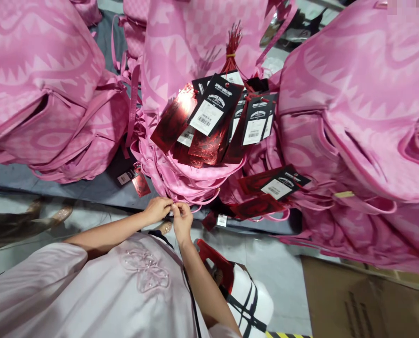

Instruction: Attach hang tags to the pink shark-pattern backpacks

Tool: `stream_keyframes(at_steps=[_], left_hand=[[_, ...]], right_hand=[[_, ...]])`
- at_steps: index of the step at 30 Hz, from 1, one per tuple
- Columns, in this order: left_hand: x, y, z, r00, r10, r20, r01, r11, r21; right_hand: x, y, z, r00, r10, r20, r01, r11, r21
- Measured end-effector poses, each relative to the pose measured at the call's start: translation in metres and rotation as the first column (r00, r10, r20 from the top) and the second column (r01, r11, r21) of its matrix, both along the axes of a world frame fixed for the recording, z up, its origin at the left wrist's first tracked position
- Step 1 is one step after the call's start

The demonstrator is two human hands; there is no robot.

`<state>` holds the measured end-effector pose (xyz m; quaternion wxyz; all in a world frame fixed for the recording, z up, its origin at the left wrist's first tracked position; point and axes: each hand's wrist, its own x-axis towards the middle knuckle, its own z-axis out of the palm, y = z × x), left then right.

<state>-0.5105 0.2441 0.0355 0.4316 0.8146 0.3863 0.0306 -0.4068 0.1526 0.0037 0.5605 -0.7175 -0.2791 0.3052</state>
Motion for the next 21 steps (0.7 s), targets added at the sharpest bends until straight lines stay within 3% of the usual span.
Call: stream_keyframes(at_steps=[5, 10, 15, 21], left_hand=[[0.001, -0.005, -0.001, 0.996, 0.088, -0.028, -0.089, 0.996, -0.016], [-0.005, -0.003, -0.002, 0.997, 0.065, 0.039, -0.062, 0.995, -0.076], [-0.008, -0.001, -0.002, 0.995, 0.083, 0.052, -0.080, 0.995, -0.053], [-0.006, 0.003, 0.002, 0.998, 0.060, 0.020, -0.059, 0.998, -0.027]], right_hand=[[0.002, 0.004, -0.001, 0.999, -0.032, -0.011, 0.031, 0.999, -0.034], [0.002, 0.006, 0.000, 0.999, -0.029, -0.033, 0.028, 0.999, -0.020], [0.000, 0.008, -0.001, 0.993, -0.039, -0.112, 0.038, 0.999, -0.005], [-0.002, 0.013, 0.000, 0.996, -0.069, -0.059, 0.070, 0.997, 0.028]])
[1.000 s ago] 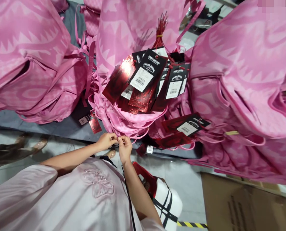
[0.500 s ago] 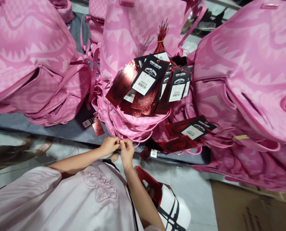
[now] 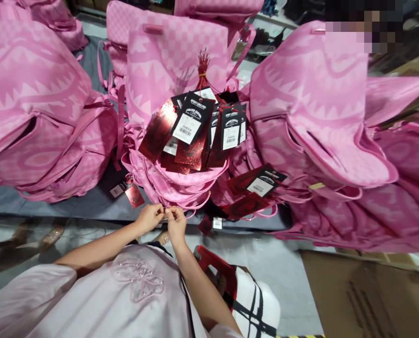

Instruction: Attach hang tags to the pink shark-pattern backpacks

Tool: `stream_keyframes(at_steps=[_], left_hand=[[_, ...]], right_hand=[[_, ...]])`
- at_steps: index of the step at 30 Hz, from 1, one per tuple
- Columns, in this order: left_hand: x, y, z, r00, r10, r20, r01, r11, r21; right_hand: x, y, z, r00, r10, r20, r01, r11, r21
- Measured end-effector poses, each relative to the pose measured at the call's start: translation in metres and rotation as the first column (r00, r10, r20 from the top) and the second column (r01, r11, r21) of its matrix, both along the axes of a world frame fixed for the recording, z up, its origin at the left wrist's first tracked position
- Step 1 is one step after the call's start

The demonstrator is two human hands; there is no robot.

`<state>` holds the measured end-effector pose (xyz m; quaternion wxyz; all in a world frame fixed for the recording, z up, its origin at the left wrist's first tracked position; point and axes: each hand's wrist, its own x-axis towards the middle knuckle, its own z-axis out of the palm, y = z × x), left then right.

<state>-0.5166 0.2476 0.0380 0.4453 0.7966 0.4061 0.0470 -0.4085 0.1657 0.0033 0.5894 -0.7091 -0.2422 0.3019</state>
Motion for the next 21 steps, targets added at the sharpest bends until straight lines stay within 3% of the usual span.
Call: stream_keyframes(at_steps=[4, 9, 13, 17, 21], left_hand=[[0.002, 0.002, 0.003, 0.999, -0.040, 0.013, 0.040, 0.999, -0.003], [0.004, 0.003, 0.009, 0.999, 0.029, -0.043, -0.027, 0.999, 0.046], [0.004, 0.005, 0.011, 0.999, -0.033, 0.011, 0.033, 0.999, -0.023], [0.006, 0.008, 0.010, 0.999, 0.020, -0.026, -0.019, 0.999, 0.049], [0.006, 0.008, 0.010, 0.999, -0.031, -0.015, 0.031, 1.000, 0.001]], right_hand=[[0.000, 0.002, 0.002, 1.000, 0.000, -0.016, 0.000, 1.000, 0.017], [0.000, 0.005, 0.003, 0.999, -0.022, -0.046, 0.023, 1.000, 0.017], [-0.001, 0.008, 0.005, 0.997, -0.028, -0.068, 0.030, 0.999, 0.033], [-0.001, 0.010, 0.009, 0.993, -0.034, -0.115, 0.039, 0.999, 0.035], [-0.003, 0.011, 0.013, 0.993, -0.029, -0.115, 0.034, 0.999, 0.041]])
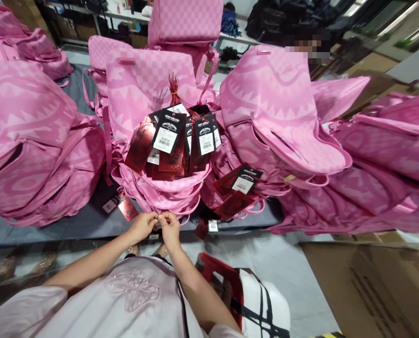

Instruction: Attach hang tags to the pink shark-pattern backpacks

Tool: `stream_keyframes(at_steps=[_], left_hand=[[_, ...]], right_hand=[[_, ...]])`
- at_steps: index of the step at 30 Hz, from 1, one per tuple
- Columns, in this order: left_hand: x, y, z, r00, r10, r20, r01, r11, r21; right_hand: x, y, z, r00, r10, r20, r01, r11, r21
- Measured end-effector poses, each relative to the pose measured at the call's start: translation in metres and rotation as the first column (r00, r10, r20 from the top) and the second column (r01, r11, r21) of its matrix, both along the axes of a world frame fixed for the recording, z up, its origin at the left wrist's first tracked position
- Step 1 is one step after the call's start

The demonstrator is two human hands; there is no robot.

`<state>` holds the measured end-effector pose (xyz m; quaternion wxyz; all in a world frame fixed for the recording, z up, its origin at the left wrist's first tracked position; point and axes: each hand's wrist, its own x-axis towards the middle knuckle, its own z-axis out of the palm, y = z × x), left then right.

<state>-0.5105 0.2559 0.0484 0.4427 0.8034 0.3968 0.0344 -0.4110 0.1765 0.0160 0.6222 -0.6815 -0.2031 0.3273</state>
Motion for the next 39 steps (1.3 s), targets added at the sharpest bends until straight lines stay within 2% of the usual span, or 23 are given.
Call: stream_keyframes(at_steps=[3, 8, 11, 15, 19, 23, 27, 31, 34, 35, 38, 39], left_hand=[[0.000, -0.001, 0.002, 0.998, 0.049, -0.043, -0.048, 0.998, 0.042], [-0.001, 0.000, 0.006, 0.999, -0.019, -0.041, 0.020, 1.000, 0.013], [-0.002, 0.001, 0.006, 0.998, 0.020, -0.055, -0.016, 0.997, 0.072], [-0.003, 0.002, 0.004, 1.000, -0.025, 0.003, 0.025, 1.000, -0.008], [-0.002, 0.002, 0.002, 0.999, 0.039, -0.006, -0.039, 0.998, 0.041], [0.000, 0.003, 0.000, 0.998, -0.018, 0.060, 0.022, 0.998, -0.060], [0.002, 0.003, -0.002, 0.998, 0.058, -0.008, -0.058, 0.998, 0.013], [0.004, 0.003, -0.006, 0.998, -0.008, 0.055, 0.012, 0.997, -0.071], [0.005, 0.003, -0.011, 0.998, 0.069, 0.000, -0.069, 0.998, 0.010], [0.005, 0.003, -0.013, 0.997, 0.070, 0.012, -0.070, 0.998, -0.001], [0.005, 0.005, -0.016, 0.991, 0.004, 0.132, 0.017, 0.987, -0.162], [0.004, 0.005, -0.017, 0.990, 0.007, 0.140, 0.017, 0.985, -0.171]], right_hand=[[-0.002, 0.000, 0.001, 1.000, -0.012, -0.019, 0.012, 1.000, -0.001], [-0.002, 0.000, 0.005, 1.000, 0.008, -0.026, -0.009, 1.000, -0.004], [-0.002, 0.001, 0.006, 1.000, 0.010, -0.027, -0.010, 1.000, 0.006], [-0.001, 0.000, 0.003, 0.997, 0.004, -0.071, -0.003, 1.000, 0.008], [0.001, 0.000, 0.001, 0.996, -0.015, -0.092, 0.016, 1.000, 0.007], [0.002, 0.001, 0.003, 0.993, -0.008, -0.119, 0.010, 1.000, 0.013], [0.002, 0.003, 0.003, 0.988, -0.024, -0.150, 0.029, 0.999, 0.028], [0.003, 0.005, 0.004, 0.985, -0.025, -0.169, 0.032, 0.999, 0.040], [0.002, 0.006, 0.006, 0.978, -0.035, -0.208, 0.043, 0.998, 0.035], [0.002, 0.007, 0.006, 0.972, -0.040, -0.232, 0.049, 0.998, 0.032], [0.001, 0.008, 0.007, 0.955, -0.059, -0.289, 0.072, 0.997, 0.034], [0.001, 0.009, 0.007, 0.953, -0.067, -0.296, 0.080, 0.996, 0.033]])
